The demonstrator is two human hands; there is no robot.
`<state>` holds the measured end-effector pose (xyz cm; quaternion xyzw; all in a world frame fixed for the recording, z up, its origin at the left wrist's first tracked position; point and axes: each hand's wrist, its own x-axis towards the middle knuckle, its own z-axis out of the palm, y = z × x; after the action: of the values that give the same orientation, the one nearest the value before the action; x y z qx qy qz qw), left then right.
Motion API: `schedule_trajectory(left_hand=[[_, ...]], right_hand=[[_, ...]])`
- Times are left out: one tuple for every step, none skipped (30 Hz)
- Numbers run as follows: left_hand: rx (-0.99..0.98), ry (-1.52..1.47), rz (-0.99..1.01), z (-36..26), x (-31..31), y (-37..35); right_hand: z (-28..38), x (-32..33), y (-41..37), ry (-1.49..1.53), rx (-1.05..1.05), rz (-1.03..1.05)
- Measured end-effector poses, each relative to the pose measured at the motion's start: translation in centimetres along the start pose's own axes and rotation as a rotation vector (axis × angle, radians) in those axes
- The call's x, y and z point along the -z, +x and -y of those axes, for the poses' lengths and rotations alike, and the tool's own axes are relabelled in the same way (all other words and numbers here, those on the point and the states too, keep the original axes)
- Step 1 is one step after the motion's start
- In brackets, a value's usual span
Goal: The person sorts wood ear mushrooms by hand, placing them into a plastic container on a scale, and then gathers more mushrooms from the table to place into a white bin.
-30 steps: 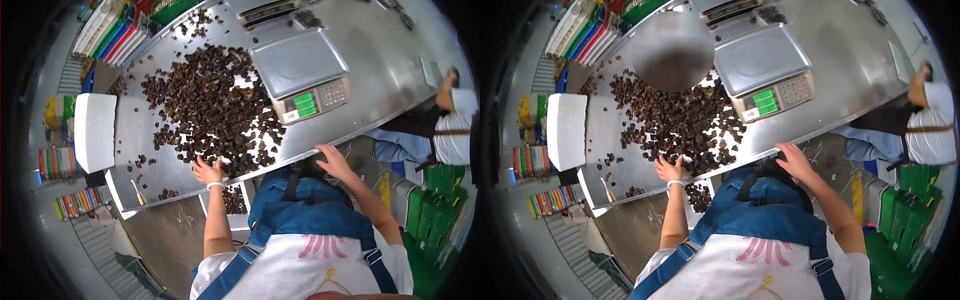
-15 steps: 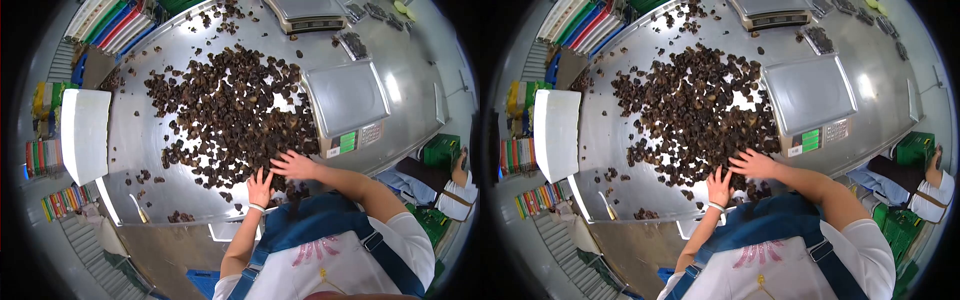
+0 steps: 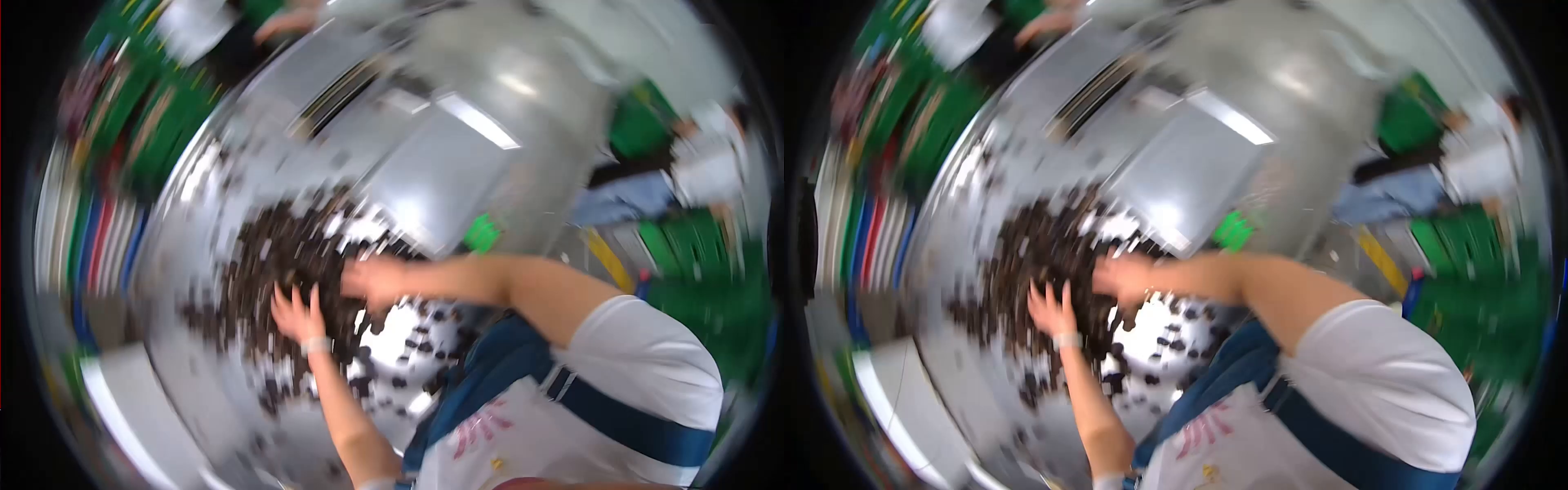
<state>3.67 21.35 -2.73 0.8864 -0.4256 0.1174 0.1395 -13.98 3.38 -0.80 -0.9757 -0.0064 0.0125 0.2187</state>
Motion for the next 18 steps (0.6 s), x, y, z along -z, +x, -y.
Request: schedule_trajectory(left_hand=[[-0.077, 0.034, 0.061, -2.6, 0.9, 0.0], [-0.178, 0.002, 0.092, -4.5, 1.2, -0.5], [-0.229, -0.006, 0.158, -5.9, 1.4, -1.7], [-0.310, -0.034, 0.195, -6.4, 1.3, -2.8], [-0.358, -0.145, 0.174, -4.6, -1.9, -4.2], [-0.409, -0.244, 0.190, -6.8, -1.6, -4.2], [-0.472, -0.329, 0.202, -9.8, -2.6, -4.7], [-0.541, -0.398, 0.228, -13.5, -2.5, -4.9], [-0.616, -0.466, 0.255, -17.1, -2.5, -4.8], [-0.701, -0.530, 0.286, -20.6, -2.6, -5.0], [-0.774, -0.584, 0.322, -23.6, -2.3, -5.2], [-0.835, -0.631, 0.365, -26.5, -1.9, -5.6], [-0.880, -0.674, 0.406, -28.3, -1.6, -6.0], [-0.918, -0.706, 0.449, -29.9, -1.3, -6.7], [-0.947, -0.733, 0.489, -31.3, -1.0, -7.3], [-0.969, -0.757, 0.536, -32.5, -0.8, -7.7], [-0.986, -0.775, 0.584, -33.6, -0.6, -8.1], [-0.988, -0.788, 0.635, -34.4, -0.3, -8.5]], right_hand=[[1.4, -0.2, -2.3, 0.067, 0.049, 0.069], [1.3, -6.1, -3.7, 0.267, 0.141, -0.123], [1.2, -11.7, -5.3, 0.457, 0.276, -0.308], [1.1, -17.7, -7.1, 0.595, 0.430, -0.470], [2.0, -13.4, -9.4, 0.228, 0.516, -0.307], [3.5, -11.6, -11.7, 0.214, 0.375, -0.180], [3.9, -10.6, -12.8, 0.224, 0.281, -0.119], [3.5, -9.4, -13.8, 0.251, 0.196, -0.114], [2.5, -7.9, -15.5, 0.259, 0.131, -0.144], [1.5, -6.4, -17.0, 0.264, 0.067, -0.174], [0.7, -5.6, -18.3, 0.262, 0.017, -0.202], [0.1, -4.9, -19.3, 0.258, -0.021, -0.225], [-0.2, -4.3, -20.1, 0.249, -0.045, -0.236], [-0.4, -3.9, -20.7, 0.240, -0.060, -0.248], [-0.6, -3.4, -21.2, 0.232, -0.072, -0.260], [-0.7, -2.9, -21.7, 0.225, -0.085, -0.272], [-0.9, -2.4, -22.3, 0.219, -0.101, -0.285], [-1.0, -2.0, -22.9, 0.217, -0.119, -0.298]])
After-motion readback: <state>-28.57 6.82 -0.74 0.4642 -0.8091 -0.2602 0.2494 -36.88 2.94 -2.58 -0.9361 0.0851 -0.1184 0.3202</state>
